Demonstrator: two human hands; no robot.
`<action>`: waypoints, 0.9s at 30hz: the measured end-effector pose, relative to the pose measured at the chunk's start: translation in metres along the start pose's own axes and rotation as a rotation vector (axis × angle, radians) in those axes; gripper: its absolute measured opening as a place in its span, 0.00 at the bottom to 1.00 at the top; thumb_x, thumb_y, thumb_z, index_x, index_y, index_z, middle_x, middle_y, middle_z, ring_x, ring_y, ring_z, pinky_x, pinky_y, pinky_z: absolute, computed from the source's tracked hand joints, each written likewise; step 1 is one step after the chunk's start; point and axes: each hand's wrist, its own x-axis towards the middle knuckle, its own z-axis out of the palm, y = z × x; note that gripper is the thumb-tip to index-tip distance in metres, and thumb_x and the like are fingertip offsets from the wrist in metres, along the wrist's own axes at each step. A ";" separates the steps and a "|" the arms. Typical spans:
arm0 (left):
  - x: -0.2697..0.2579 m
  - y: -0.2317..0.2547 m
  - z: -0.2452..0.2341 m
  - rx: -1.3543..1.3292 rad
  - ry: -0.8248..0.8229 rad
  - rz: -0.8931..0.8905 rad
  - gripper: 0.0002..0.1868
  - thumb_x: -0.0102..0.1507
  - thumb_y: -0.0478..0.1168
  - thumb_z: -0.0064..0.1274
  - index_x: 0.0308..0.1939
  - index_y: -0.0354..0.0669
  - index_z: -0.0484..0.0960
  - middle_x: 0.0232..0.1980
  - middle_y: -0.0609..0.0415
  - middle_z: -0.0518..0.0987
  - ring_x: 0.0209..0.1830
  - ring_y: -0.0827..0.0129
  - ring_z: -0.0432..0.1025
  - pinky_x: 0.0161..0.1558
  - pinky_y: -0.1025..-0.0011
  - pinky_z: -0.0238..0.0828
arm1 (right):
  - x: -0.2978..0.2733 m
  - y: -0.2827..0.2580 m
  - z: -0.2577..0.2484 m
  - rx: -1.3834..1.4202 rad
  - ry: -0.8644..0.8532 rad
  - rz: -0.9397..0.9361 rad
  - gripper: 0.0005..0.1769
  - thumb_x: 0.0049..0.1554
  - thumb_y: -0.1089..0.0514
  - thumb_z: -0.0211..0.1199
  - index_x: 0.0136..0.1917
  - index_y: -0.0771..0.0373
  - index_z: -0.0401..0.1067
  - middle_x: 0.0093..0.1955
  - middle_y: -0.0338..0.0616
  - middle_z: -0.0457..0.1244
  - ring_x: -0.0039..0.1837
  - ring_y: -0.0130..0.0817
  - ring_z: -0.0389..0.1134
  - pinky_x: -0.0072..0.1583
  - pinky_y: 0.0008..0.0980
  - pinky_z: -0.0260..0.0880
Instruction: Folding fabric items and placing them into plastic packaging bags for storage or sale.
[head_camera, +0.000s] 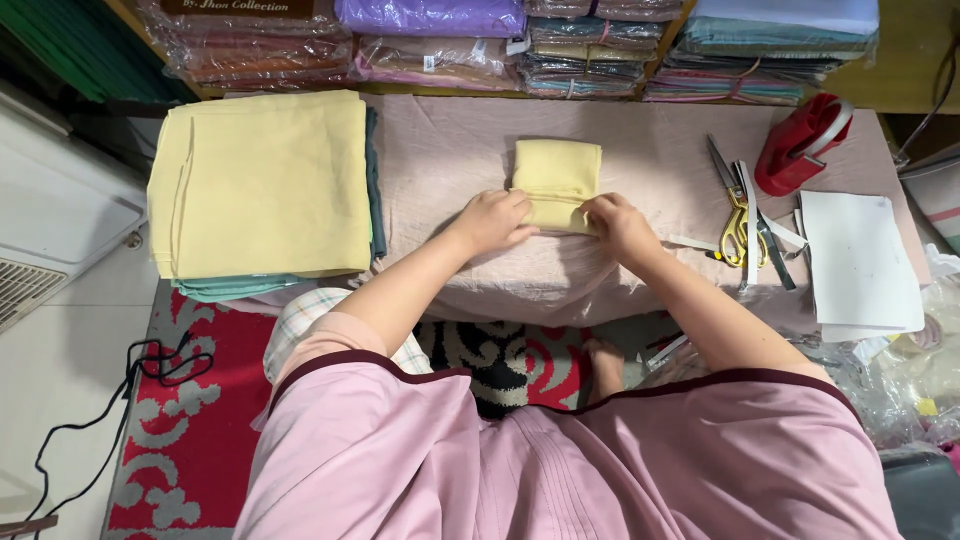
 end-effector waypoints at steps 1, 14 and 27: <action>0.002 0.000 -0.001 0.030 -0.021 0.031 0.12 0.61 0.51 0.59 0.39 0.48 0.80 0.39 0.56 0.76 0.40 0.61 0.79 0.42 0.65 0.80 | 0.000 -0.001 -0.003 -0.095 0.009 -0.122 0.13 0.63 0.59 0.56 0.59 0.46 0.70 0.56 0.47 0.66 0.53 0.54 0.73 0.52 0.47 0.77; 0.005 -0.009 0.001 -0.093 -0.188 -0.229 0.19 0.60 0.50 0.55 0.53 0.50 0.79 0.46 0.55 0.80 0.52 0.59 0.76 0.52 0.61 0.75 | 0.018 0.006 -0.017 -0.327 0.015 -0.403 0.16 0.61 0.50 0.62 0.58 0.60 0.74 0.53 0.45 0.69 0.55 0.43 0.69 0.56 0.38 0.69; 0.030 -0.042 0.041 -0.520 -0.011 -0.844 0.16 0.53 0.58 0.62 0.35 0.61 0.76 0.27 0.66 0.83 0.35 0.65 0.81 0.39 0.66 0.76 | 0.054 0.021 -0.001 0.101 -0.126 0.206 0.13 0.68 0.42 0.54 0.65 0.37 0.64 0.42 0.48 0.70 0.54 0.57 0.72 0.60 0.55 0.69</action>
